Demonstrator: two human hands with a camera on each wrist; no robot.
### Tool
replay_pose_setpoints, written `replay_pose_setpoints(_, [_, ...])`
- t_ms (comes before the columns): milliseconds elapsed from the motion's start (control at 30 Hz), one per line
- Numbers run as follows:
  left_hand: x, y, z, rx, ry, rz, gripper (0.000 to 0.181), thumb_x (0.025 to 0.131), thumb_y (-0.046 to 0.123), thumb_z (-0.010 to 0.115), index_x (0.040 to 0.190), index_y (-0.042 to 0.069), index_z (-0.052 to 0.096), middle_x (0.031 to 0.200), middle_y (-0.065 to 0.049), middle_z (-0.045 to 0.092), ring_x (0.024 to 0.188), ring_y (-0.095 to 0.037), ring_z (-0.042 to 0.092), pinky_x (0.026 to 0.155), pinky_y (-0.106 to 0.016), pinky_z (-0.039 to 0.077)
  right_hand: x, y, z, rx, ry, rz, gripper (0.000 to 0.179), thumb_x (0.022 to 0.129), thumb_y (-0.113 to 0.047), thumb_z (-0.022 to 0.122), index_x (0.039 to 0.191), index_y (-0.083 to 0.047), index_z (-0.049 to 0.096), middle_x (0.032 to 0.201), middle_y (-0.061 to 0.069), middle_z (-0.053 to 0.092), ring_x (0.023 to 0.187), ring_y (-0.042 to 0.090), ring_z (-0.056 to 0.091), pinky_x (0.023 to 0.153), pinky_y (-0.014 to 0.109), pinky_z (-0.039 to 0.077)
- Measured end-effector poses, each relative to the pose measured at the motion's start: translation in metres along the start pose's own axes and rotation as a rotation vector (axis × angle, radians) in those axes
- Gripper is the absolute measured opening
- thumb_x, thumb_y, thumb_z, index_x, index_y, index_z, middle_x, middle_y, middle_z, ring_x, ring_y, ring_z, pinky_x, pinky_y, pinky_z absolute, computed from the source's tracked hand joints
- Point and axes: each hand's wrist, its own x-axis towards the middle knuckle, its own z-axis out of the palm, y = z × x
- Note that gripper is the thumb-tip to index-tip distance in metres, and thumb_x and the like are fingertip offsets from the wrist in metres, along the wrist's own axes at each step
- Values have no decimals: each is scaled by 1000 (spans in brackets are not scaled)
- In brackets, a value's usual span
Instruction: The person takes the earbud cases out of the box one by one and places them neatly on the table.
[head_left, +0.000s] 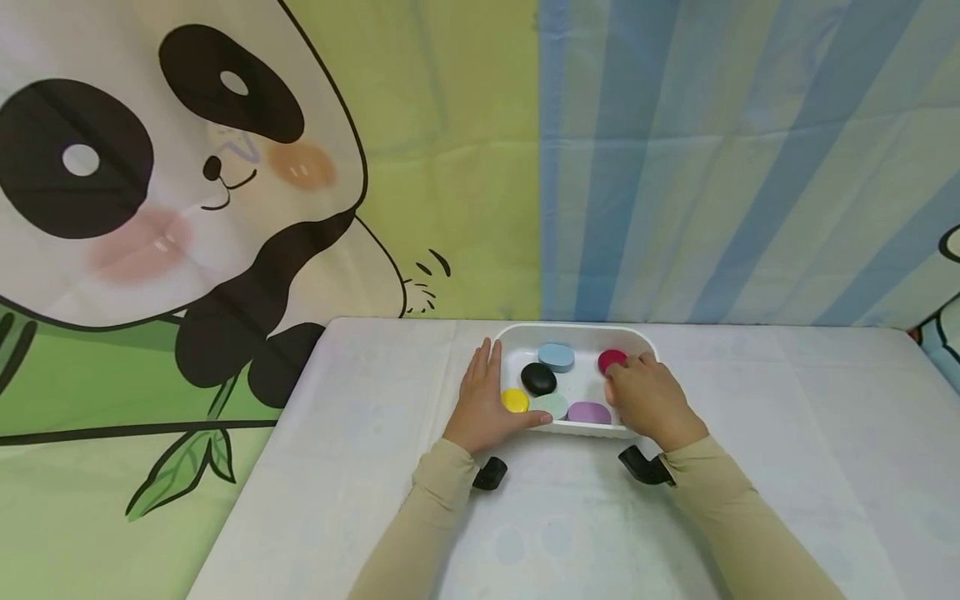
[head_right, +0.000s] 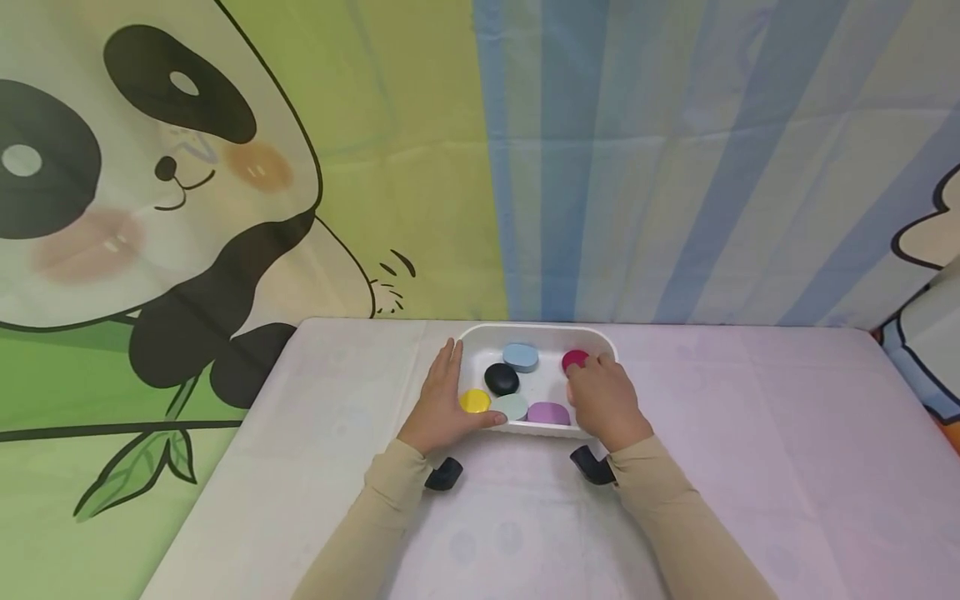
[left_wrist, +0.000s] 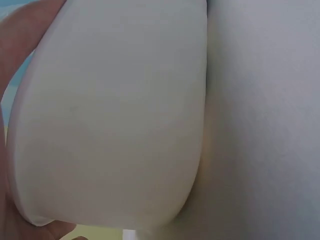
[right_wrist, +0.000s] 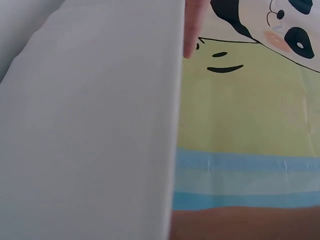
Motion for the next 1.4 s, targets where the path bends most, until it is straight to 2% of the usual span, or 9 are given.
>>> replay_pose_setpoints(100, [0,0,0,-22,0,-14,138,65,71,82,162,9,7,169,-8,5,154,-25,6,123,-45,13,1,0,1,-6,18,1,12,88,-9,69,83,2,67,76,15,60,76,35,52,70,50,53])
replay_pose_setpoints(300, [1,-1,1,-54,-21,-40,141,64,70,83,162,9,4,169,-7,5,154,-23,8,123,-44,15,4,2,7,-7,18,20,11,87,-8,69,84,2,65,77,16,59,75,35,53,70,51,54])
replay_pose_setpoints(533, [0,0,1,-67,-24,-43,142,63,69,84,162,9,4,169,-6,4,154,-22,8,123,-43,15,5,4,10,-23,61,-1,12,86,-7,67,80,3,64,74,16,59,72,34,54,70,50,53])
replay_pose_setpoints(767, [1,-1,1,-74,-16,-36,141,63,68,85,162,8,4,169,-6,5,154,-23,9,123,-44,16,5,6,12,-20,85,-25,12,85,-6,64,77,3,61,71,16,55,67,33,52,65,48,52])
replay_pose_setpoints(1033, [0,-2,0,-87,-23,-46,142,63,69,85,162,10,2,169,-5,4,154,-22,8,123,-44,15,6,6,16,-29,74,-41,13,85,-7,64,77,2,59,68,14,51,64,29,48,61,44,48])
replay_pose_setpoints(1200, [0,-1,0,-95,-22,-59,142,62,68,85,163,11,2,169,-5,4,154,-23,9,122,-44,17,7,7,16,-17,14,-22,11,80,-6,67,85,3,62,75,15,57,72,32,53,70,47,51])
replay_pose_setpoints(1400, [-1,0,-1,-111,-14,-62,141,62,67,86,163,12,4,169,-5,5,153,-25,11,121,-47,20,7,9,14,56,-55,17,36,72,-9,79,103,4,67,95,19,66,92,38,59,88,54,50])
